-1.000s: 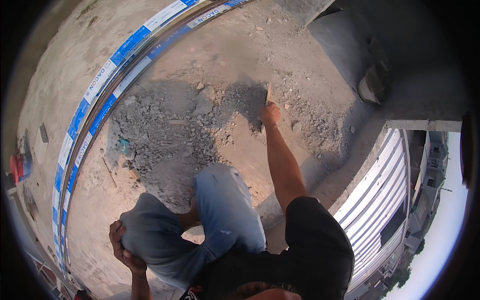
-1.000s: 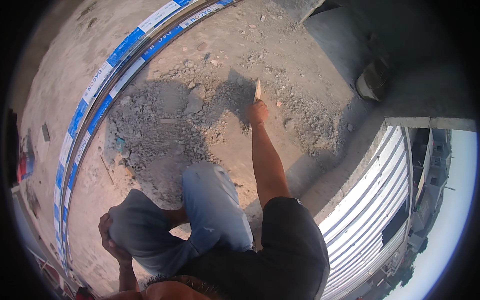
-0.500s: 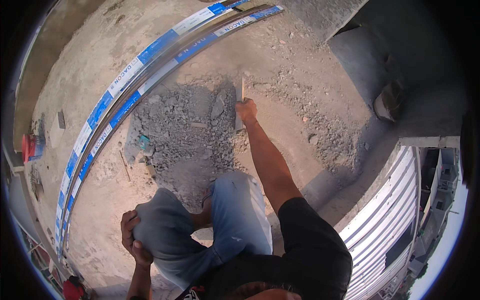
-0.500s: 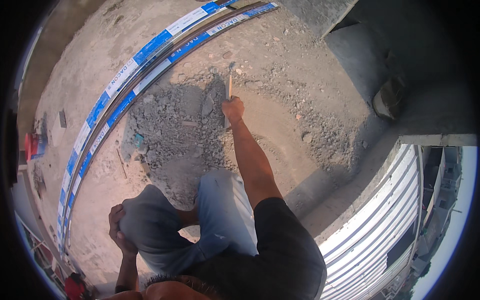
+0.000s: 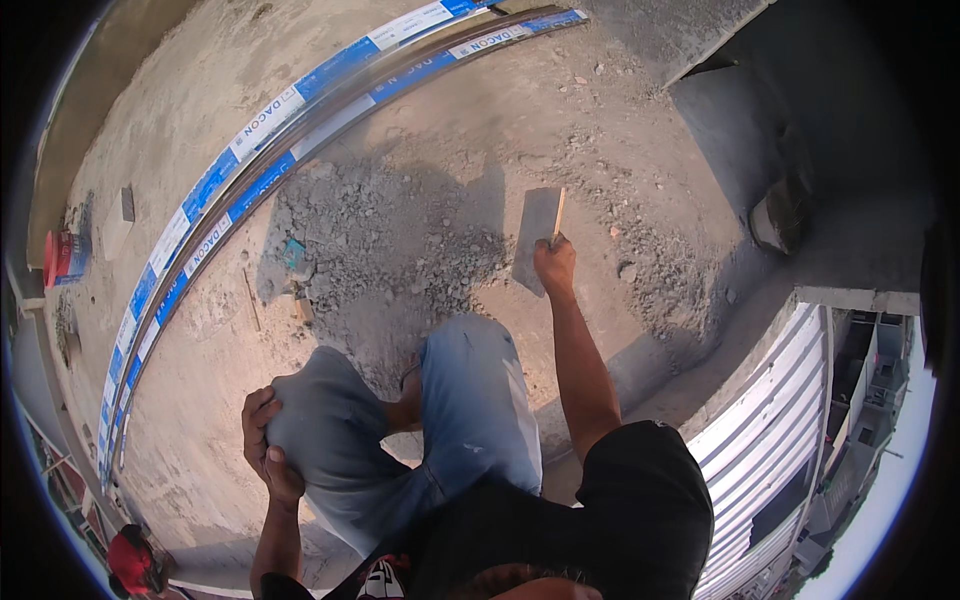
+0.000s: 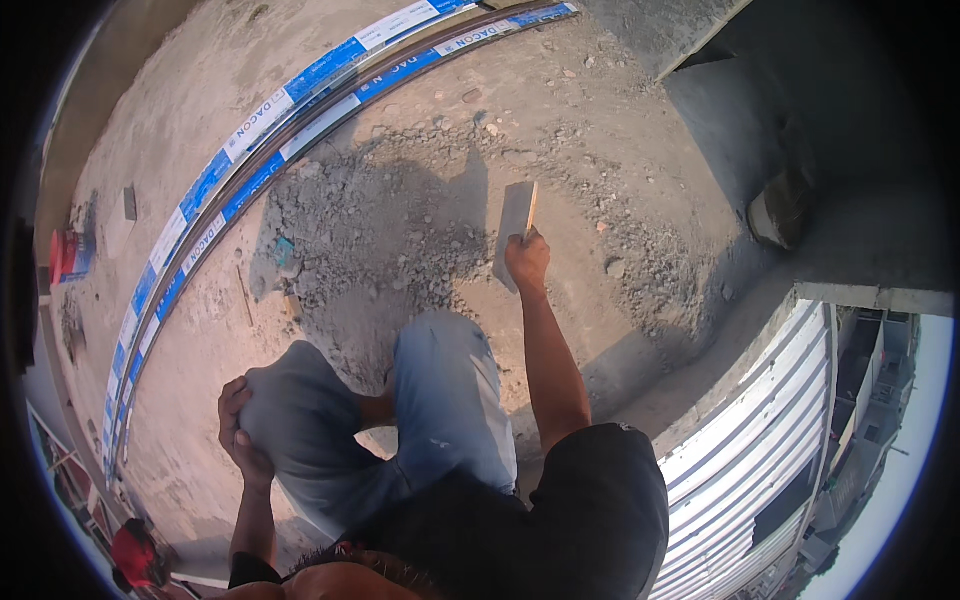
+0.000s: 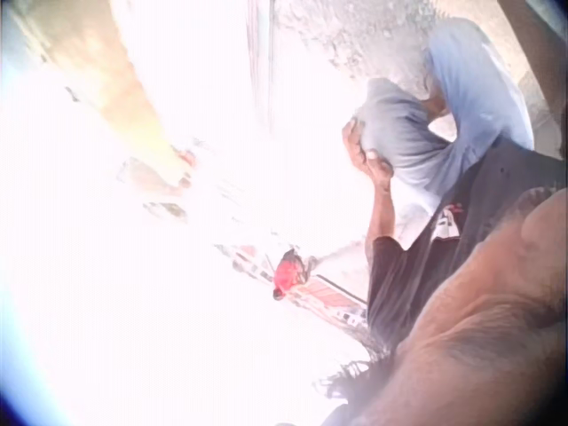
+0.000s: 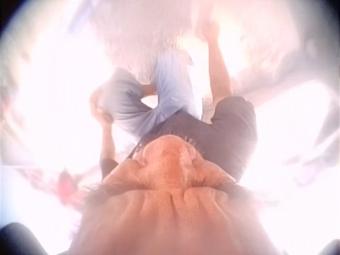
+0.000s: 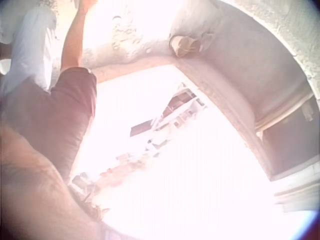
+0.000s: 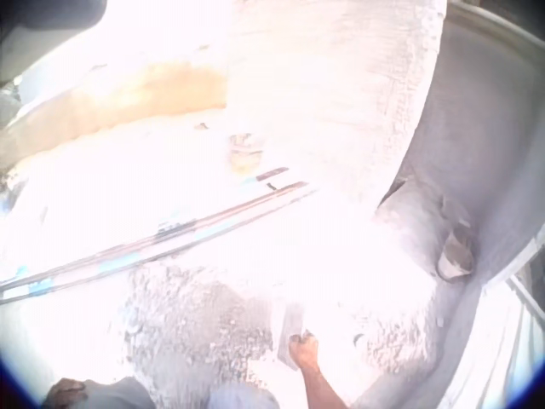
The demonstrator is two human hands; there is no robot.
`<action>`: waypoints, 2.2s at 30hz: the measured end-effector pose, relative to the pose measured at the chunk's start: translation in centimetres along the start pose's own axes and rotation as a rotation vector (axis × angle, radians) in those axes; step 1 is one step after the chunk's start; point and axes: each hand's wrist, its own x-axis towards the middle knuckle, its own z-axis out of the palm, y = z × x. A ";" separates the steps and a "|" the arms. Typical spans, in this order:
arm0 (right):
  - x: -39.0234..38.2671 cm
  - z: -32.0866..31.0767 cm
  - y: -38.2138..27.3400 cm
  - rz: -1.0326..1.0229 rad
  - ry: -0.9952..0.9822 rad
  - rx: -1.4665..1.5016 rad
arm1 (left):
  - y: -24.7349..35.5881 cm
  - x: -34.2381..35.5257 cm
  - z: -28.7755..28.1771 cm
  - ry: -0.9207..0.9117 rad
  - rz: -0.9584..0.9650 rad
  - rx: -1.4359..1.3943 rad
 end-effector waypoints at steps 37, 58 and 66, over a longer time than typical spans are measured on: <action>-20.0 4.1 -0.4 0.370 -0.421 -0.066 | -4.6 -6.2 -8.2 0.275 -0.263 0.168; -13.8 -8.7 13.3 0.441 0.008 -0.244 | -1.0 2.2 1.6 -0.160 -0.029 0.132; -14.9 -13.9 12.4 0.581 0.338 -0.125 | 2.7 7.9 13.7 -0.547 0.301 0.092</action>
